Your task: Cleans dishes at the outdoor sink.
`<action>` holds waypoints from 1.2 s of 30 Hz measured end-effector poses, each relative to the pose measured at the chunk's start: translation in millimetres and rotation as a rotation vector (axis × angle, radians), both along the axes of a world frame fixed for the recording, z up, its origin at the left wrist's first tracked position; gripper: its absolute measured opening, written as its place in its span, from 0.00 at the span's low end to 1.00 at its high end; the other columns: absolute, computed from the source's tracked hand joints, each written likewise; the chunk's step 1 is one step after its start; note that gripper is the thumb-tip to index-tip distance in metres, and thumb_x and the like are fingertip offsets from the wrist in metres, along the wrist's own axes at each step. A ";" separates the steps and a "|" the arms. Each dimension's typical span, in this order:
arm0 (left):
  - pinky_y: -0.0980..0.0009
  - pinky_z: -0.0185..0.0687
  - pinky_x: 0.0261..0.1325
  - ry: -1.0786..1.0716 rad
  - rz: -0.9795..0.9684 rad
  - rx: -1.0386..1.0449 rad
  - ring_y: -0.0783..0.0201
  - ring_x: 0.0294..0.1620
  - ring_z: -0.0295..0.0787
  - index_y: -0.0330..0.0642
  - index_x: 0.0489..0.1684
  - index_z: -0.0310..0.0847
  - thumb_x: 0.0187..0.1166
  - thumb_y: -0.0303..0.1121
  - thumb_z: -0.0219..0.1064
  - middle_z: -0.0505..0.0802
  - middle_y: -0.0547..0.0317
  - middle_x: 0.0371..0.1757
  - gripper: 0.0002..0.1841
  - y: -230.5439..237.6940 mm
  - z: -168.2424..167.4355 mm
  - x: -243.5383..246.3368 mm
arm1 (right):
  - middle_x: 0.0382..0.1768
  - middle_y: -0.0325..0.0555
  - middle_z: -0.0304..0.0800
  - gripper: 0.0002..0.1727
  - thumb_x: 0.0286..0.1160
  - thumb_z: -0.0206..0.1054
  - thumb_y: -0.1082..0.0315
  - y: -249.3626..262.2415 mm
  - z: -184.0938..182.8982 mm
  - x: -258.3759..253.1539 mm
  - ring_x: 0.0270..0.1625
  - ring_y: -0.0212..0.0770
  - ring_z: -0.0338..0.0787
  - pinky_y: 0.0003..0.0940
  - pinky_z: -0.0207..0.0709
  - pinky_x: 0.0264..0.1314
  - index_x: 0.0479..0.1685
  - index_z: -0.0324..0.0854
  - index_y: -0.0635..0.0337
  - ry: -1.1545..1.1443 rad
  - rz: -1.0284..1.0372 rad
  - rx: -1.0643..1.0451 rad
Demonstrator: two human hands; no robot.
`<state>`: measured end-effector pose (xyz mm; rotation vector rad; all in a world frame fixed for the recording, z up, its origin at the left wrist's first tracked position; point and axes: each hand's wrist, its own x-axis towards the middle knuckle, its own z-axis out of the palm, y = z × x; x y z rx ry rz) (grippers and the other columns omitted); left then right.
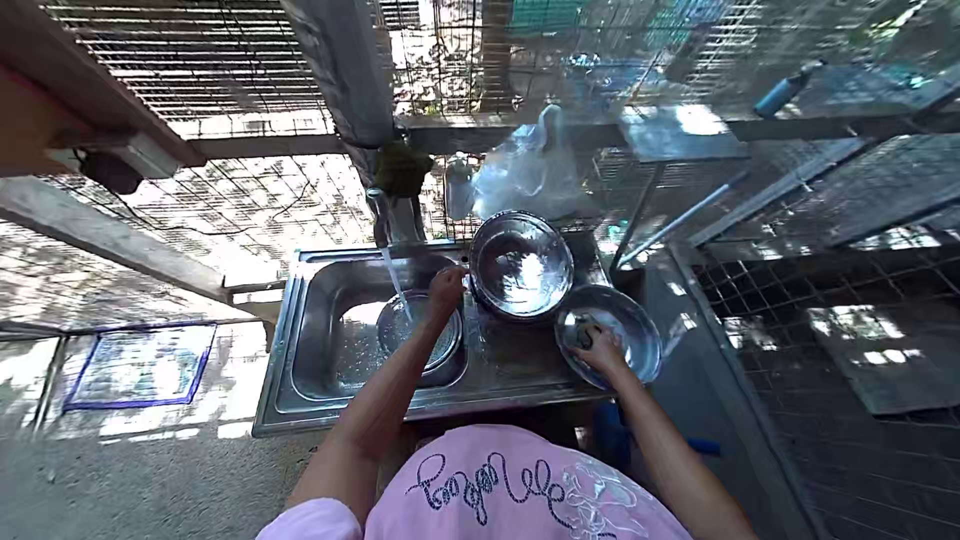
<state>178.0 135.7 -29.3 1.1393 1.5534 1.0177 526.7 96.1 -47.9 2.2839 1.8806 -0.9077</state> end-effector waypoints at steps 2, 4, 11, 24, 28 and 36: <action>0.48 0.80 0.70 0.232 -0.102 -0.070 0.43 0.59 0.90 0.25 0.62 0.83 0.91 0.36 0.55 0.91 0.32 0.57 0.20 -24.2 -32.7 -25.7 | 0.94 0.71 0.32 0.49 0.71 0.77 0.47 0.9 -3.0 0.8 0.94 0.76 0.36 0.73 0.44 0.89 0.91 0.60 0.58 -0.026 0.017 0.004; 0.42 0.72 0.79 0.476 -0.316 -0.248 0.39 0.70 0.86 0.28 0.65 0.84 0.88 0.36 0.62 0.91 0.33 0.63 0.19 -58.5 -63.6 -42.2 | 0.94 0.71 0.28 0.51 0.78 0.71 0.47 1.8 -11.1 2.6 0.94 0.76 0.31 0.73 0.37 0.91 0.95 0.47 0.60 0.009 0.075 -0.034; 0.31 0.73 0.69 0.762 -0.697 -0.474 0.33 0.69 0.83 0.34 0.61 0.86 0.81 0.33 0.65 0.90 0.33 0.62 0.16 -90.1 -96.0 -41.2 | 0.94 0.69 0.40 0.52 0.69 0.79 0.59 9.8 -11.0 17.8 0.93 0.72 0.47 0.66 0.49 0.91 0.93 0.53 0.63 0.006 0.219 -0.109; 0.31 0.76 0.65 0.938 -0.729 -0.411 0.30 0.68 0.83 0.42 0.85 0.65 0.71 0.22 0.67 0.85 0.30 0.67 0.36 -84.7 -55.6 -22.1 | 0.73 0.68 0.80 0.38 0.64 0.80 0.61 4.2 -1.1 5.5 0.75 0.66 0.81 0.65 0.72 0.77 0.76 0.75 0.66 -0.064 0.133 -0.063; 0.29 0.76 0.64 0.887 -0.563 -0.355 0.29 0.66 0.84 0.40 0.80 0.69 0.77 0.31 0.68 0.87 0.30 0.65 0.29 -63.4 -18.0 -55.7 | 0.59 0.71 0.89 0.28 0.66 0.82 0.64 10.6 -0.1 17.0 0.67 0.66 0.86 0.66 0.72 0.75 0.63 0.83 0.72 0.157 -0.044 0.128; 0.34 0.72 0.73 0.784 -0.310 -0.341 0.33 0.72 0.81 0.36 0.76 0.74 0.77 0.32 0.68 0.86 0.30 0.67 0.27 -21.4 -5.8 -108.3 | 0.87 0.73 0.60 0.31 0.85 0.62 0.66 6.5 -3.4 4.1 0.89 0.71 0.61 0.67 0.54 0.88 0.86 0.65 0.69 -0.045 -0.101 0.133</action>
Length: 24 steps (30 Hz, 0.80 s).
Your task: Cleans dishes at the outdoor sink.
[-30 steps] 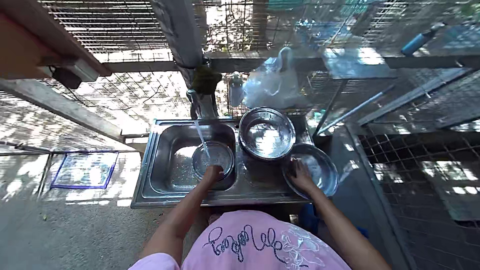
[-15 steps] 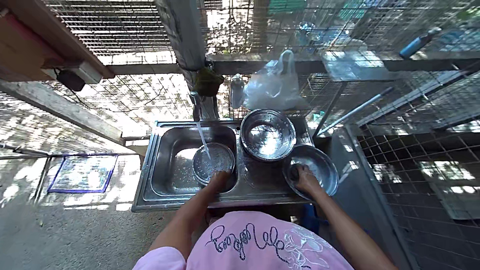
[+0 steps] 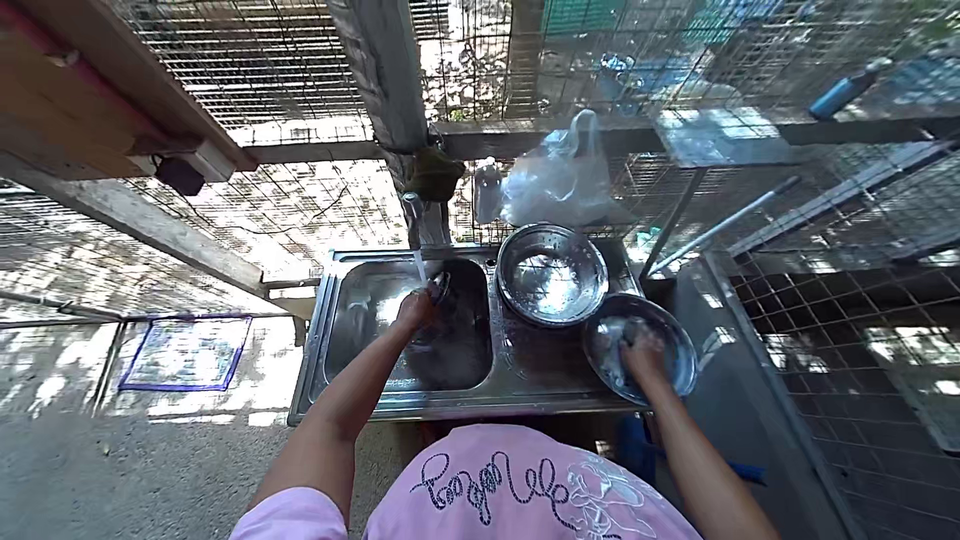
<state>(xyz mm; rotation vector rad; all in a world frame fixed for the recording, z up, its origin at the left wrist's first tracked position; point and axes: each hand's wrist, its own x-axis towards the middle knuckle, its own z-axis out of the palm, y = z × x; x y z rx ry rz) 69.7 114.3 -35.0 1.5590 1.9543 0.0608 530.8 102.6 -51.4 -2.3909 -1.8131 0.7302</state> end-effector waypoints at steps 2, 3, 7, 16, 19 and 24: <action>0.34 0.69 0.77 -0.003 0.032 0.032 0.32 0.76 0.78 0.32 0.80 0.69 0.79 0.32 0.68 0.83 0.28 0.72 0.29 6.4 3.0 -3.6 | 0.91 0.70 0.53 0.35 0.77 0.64 0.77 1.0 -10.9 -3.3 0.92 0.71 0.54 0.69 0.49 0.90 0.88 0.64 0.64 -0.026 0.098 -0.071; 0.34 0.69 0.76 -0.011 0.051 0.053 0.31 0.76 0.77 0.33 0.83 0.66 0.79 0.30 0.67 0.82 0.27 0.73 0.31 10.0 5.3 -4.8 | 0.88 0.71 0.59 0.33 0.74 0.65 0.79 2.9 -13.4 -2.4 0.90 0.71 0.59 0.66 0.52 0.90 0.84 0.69 0.66 -0.003 0.106 -0.044; 0.36 0.70 0.75 -0.008 0.083 0.060 0.31 0.75 0.78 0.33 0.79 0.73 0.84 0.30 0.63 0.84 0.27 0.71 0.24 18.2 39.5 0.5 | 0.74 0.75 0.78 0.24 0.80 0.59 0.81 -1.1 -0.6 4.0 0.79 0.62 0.78 0.54 0.66 0.84 0.76 0.72 0.79 0.433 -0.327 0.246; 0.48 0.77 0.56 -0.599 0.434 0.319 0.47 0.48 0.83 0.26 0.60 0.81 0.92 0.32 0.51 0.87 0.34 0.49 0.17 -1.8 56.0 -50.3 | 0.34 0.35 0.86 0.18 0.95 0.41 0.61 -28.2 98.5 -125.1 0.32 0.28 0.86 0.29 0.85 0.36 0.57 0.76 0.59 1.356 -0.586 0.349; 0.52 0.80 0.58 -0.778 0.684 0.399 0.53 0.50 0.83 0.31 0.69 0.75 0.96 0.37 0.45 0.86 0.38 0.54 0.20 -25.5 51.4 -52.6 | 0.45 0.43 0.86 0.19 0.92 0.47 0.69 -34.1 91.1 -208.0 0.33 0.28 0.83 0.27 0.81 0.35 0.71 0.74 0.69 1.220 -0.183 0.215; 0.54 0.74 0.75 -0.763 0.747 0.464 0.48 0.69 0.81 0.21 0.72 0.72 0.97 0.35 0.41 0.83 0.29 0.68 0.24 -65.8 56.5 -38.5 | 0.70 0.75 0.81 0.22 0.73 0.68 0.67 -51.9 56.0 -340.5 0.75 0.70 0.80 0.58 0.70 0.81 0.62 0.86 0.74 0.898 0.541 0.612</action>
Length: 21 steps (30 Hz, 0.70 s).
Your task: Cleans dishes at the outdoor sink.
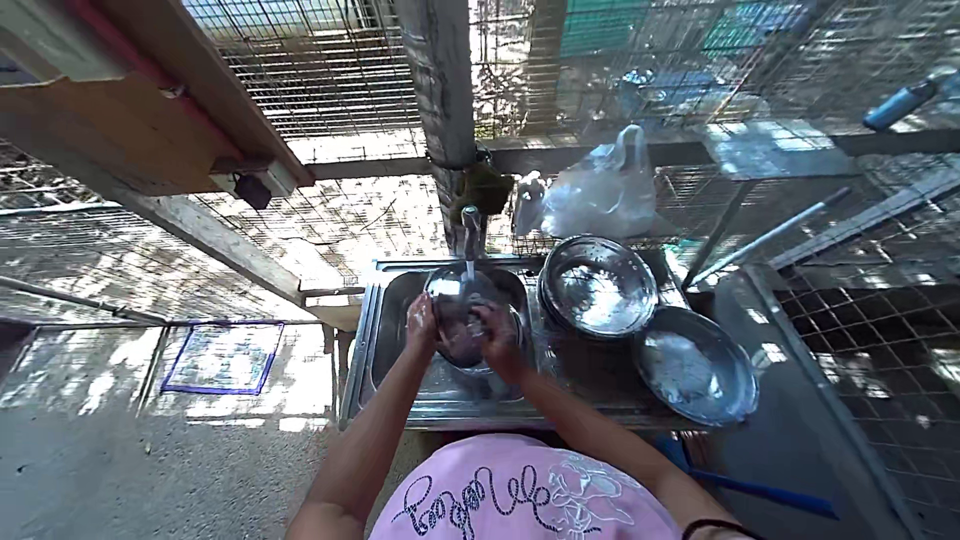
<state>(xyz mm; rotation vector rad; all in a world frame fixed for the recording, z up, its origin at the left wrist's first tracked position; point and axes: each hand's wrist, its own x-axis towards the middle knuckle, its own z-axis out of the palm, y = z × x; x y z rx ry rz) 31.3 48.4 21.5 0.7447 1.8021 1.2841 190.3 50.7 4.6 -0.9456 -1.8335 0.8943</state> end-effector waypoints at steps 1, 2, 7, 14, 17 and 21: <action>0.54 0.73 0.74 0.043 -0.035 -0.022 0.48 0.67 0.82 0.20 0.69 0.74 0.97 0.34 0.41 0.84 0.29 0.66 0.24 -6.5 2.7 1.9 | 0.70 0.73 0.82 0.22 0.70 0.70 0.62 3.6 -4.9 -17.7 0.76 0.75 0.78 0.66 0.67 0.80 0.59 0.90 0.68 -0.052 0.014 0.127; 0.53 0.74 0.74 0.088 -0.072 -0.035 0.48 0.65 0.84 0.19 0.65 0.77 0.96 0.34 0.43 0.86 0.29 0.62 0.24 -12.4 5.7 1.9 | 0.70 0.70 0.85 0.22 0.68 0.71 0.60 12.2 -7.1 -29.7 0.76 0.77 0.77 0.70 0.65 0.79 0.57 0.92 0.64 -0.085 0.009 0.196; 0.64 0.79 0.56 0.029 -0.037 0.035 0.64 0.43 0.84 0.23 0.43 0.83 0.95 0.33 0.48 0.88 0.47 0.39 0.21 -42.0 17.5 -6.6 | 0.64 0.67 0.88 0.22 0.90 0.57 0.62 67.4 -16.4 -28.4 0.69 0.57 0.86 0.53 0.72 0.77 0.66 0.83 0.73 -0.100 -0.190 -0.503; 0.56 0.71 0.76 -0.059 0.070 -0.037 0.48 0.71 0.80 0.19 0.71 0.72 0.97 0.35 0.41 0.82 0.27 0.69 0.25 -43.7 -1.7 -45.0 | 0.77 0.79 0.74 0.27 0.69 0.61 0.71 -40.3 -50.1 -85.2 0.82 0.74 0.72 0.61 0.66 0.85 0.67 0.81 0.80 -0.076 -0.015 0.153; 0.57 0.76 0.69 0.155 -0.099 -0.010 0.51 0.57 0.87 0.17 0.55 0.82 0.94 0.31 0.49 0.91 0.30 0.52 0.20 -48.2 1.2 -47.9 | 0.76 0.62 0.81 0.24 0.75 0.65 0.63 11.0 6.4 -102.0 0.82 0.64 0.76 0.61 0.65 0.84 0.70 0.86 0.61 -0.365 0.098 -0.012; 0.52 0.81 0.61 0.294 -0.301 0.006 0.53 0.47 0.90 0.24 0.49 0.87 0.74 0.36 0.76 0.93 0.40 0.43 0.19 -54.5 7.9 -59.3 | 0.78 0.67 0.77 0.27 0.96 0.47 0.58 84.2 24.1 -106.2 0.83 0.61 0.74 0.59 0.60 0.87 0.83 0.70 0.67 -0.448 0.119 -0.572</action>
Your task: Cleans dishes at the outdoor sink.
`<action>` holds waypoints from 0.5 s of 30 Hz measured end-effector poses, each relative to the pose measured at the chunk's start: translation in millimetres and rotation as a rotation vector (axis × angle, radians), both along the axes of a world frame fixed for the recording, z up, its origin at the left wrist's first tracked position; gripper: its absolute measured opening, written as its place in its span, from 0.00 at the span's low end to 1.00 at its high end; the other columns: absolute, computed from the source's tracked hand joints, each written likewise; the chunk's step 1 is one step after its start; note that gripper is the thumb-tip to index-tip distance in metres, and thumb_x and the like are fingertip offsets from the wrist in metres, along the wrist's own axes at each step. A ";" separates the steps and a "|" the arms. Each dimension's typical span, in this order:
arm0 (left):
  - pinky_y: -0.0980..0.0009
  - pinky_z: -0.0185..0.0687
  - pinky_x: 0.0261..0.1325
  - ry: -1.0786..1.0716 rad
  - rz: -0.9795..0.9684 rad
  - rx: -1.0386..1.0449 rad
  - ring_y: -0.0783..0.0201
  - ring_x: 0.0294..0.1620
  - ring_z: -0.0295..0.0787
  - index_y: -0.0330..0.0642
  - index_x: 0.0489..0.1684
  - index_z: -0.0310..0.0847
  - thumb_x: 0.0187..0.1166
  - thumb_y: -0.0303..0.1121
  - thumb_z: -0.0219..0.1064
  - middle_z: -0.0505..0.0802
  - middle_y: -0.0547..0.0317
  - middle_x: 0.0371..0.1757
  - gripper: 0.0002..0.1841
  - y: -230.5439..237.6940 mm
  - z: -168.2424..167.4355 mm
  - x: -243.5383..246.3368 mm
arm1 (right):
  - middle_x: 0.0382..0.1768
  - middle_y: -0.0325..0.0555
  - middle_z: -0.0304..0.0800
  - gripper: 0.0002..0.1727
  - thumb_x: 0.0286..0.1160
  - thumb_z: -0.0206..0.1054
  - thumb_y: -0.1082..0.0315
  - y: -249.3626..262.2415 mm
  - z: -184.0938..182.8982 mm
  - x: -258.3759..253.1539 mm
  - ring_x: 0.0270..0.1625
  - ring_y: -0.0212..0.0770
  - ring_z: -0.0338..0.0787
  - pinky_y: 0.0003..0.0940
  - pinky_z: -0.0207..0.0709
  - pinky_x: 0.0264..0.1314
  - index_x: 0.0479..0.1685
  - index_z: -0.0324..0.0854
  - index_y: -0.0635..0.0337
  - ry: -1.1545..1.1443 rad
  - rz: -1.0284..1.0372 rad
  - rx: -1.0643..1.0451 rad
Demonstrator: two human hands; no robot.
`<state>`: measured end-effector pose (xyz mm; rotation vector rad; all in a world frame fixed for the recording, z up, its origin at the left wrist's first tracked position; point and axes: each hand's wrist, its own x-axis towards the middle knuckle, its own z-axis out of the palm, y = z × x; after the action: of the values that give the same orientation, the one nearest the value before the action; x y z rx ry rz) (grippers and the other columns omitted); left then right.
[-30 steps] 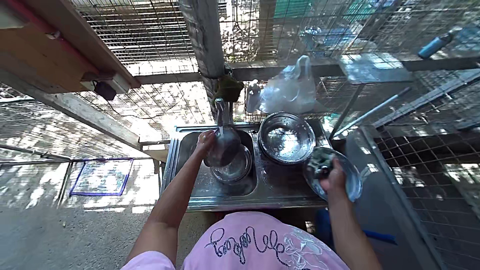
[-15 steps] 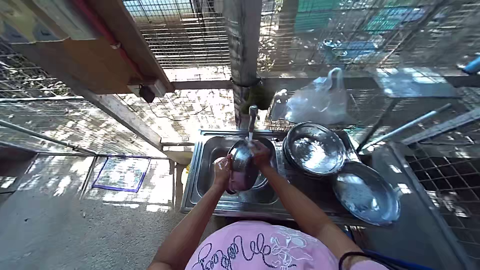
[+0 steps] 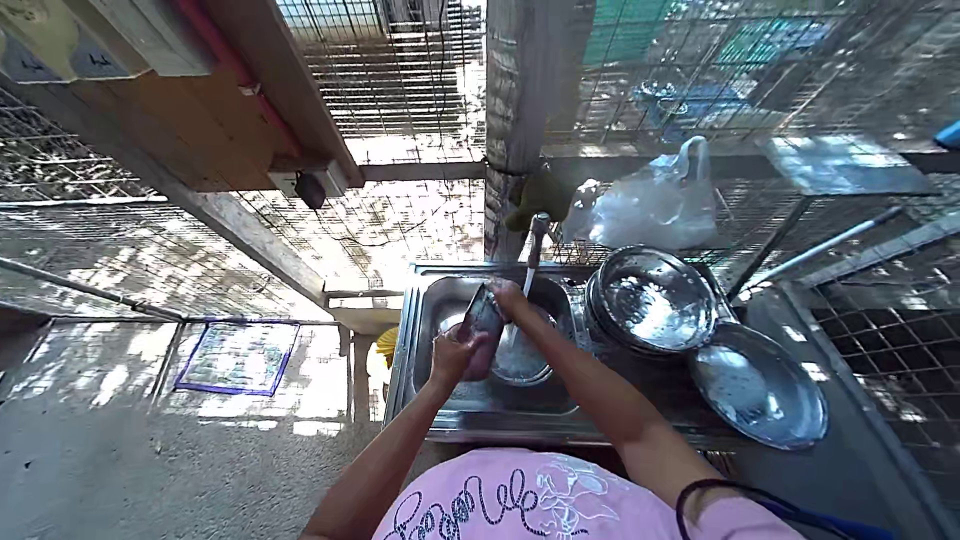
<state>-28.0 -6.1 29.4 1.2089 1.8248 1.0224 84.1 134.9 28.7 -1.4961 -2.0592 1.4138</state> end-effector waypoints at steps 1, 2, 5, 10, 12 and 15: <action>0.49 0.81 0.63 0.048 -0.051 -0.022 0.49 0.51 0.91 0.25 0.52 0.87 0.70 0.37 0.80 0.93 0.38 0.46 0.22 0.2 0.0 -5.4 | 0.81 0.68 0.72 0.29 0.96 0.46 0.59 -12.0 2.0 -3.9 0.85 0.61 0.71 0.57 0.59 0.88 0.86 0.66 0.69 -0.032 0.033 0.059; 0.47 0.79 0.67 0.103 -0.099 -0.049 0.46 0.55 0.90 0.25 0.55 0.86 0.69 0.36 0.80 0.93 0.35 0.49 0.23 1.9 1.2 -11.0 | 0.86 0.68 0.64 0.30 0.94 0.46 0.60 -33.7 5.6 -9.4 0.89 0.61 0.65 0.54 0.55 0.91 0.88 0.60 0.70 -0.068 0.104 0.178; 0.43 0.70 0.78 0.274 -0.247 -0.153 0.35 0.70 0.84 0.21 0.62 0.82 0.78 0.30 0.69 0.89 0.26 0.61 0.20 0.4 20.4 -25.5 | 0.84 0.76 0.64 0.28 0.82 0.58 0.61 -87.7 -7.0 -22.2 0.91 0.72 0.57 0.60 0.49 0.93 0.76 0.78 0.69 0.151 0.179 0.545; 0.52 0.82 0.59 0.122 -0.302 0.101 0.52 0.47 0.92 0.23 0.43 0.88 0.61 0.33 0.82 0.95 0.39 0.41 0.20 -18.0 33.7 -48.6 | 0.50 0.55 0.91 0.15 0.83 0.54 0.75 -5.8 -25.9 -9.5 0.54 0.34 0.87 0.31 0.79 0.65 0.51 0.82 0.81 0.620 -0.119 0.141; 0.60 0.83 0.56 0.049 -0.311 0.220 0.60 0.43 0.92 0.22 0.41 0.88 0.57 0.29 0.82 0.95 0.43 0.38 0.19 -22.4 22.8 -56.6 | 0.40 0.49 0.88 0.12 0.85 0.57 0.75 3.2 -19.9 -8.2 0.42 0.27 0.84 0.26 0.79 0.54 0.48 0.81 0.80 0.606 -0.255 0.023; 0.52 0.79 0.65 0.082 -0.432 -0.051 0.48 0.53 0.90 0.20 0.49 0.86 0.65 0.30 0.81 0.92 0.34 0.47 0.21 -8.5 23.0 -67.2 | 0.44 0.60 0.93 0.15 0.74 0.72 0.68 -29.5 1.2 -22.1 0.52 0.44 0.91 0.41 0.81 0.66 0.43 0.88 0.77 0.298 0.002 0.323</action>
<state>-95.3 -14.6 52.3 1.5455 1.5411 0.6866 61.9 105.4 29.9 -1.0844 -1.9846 1.1526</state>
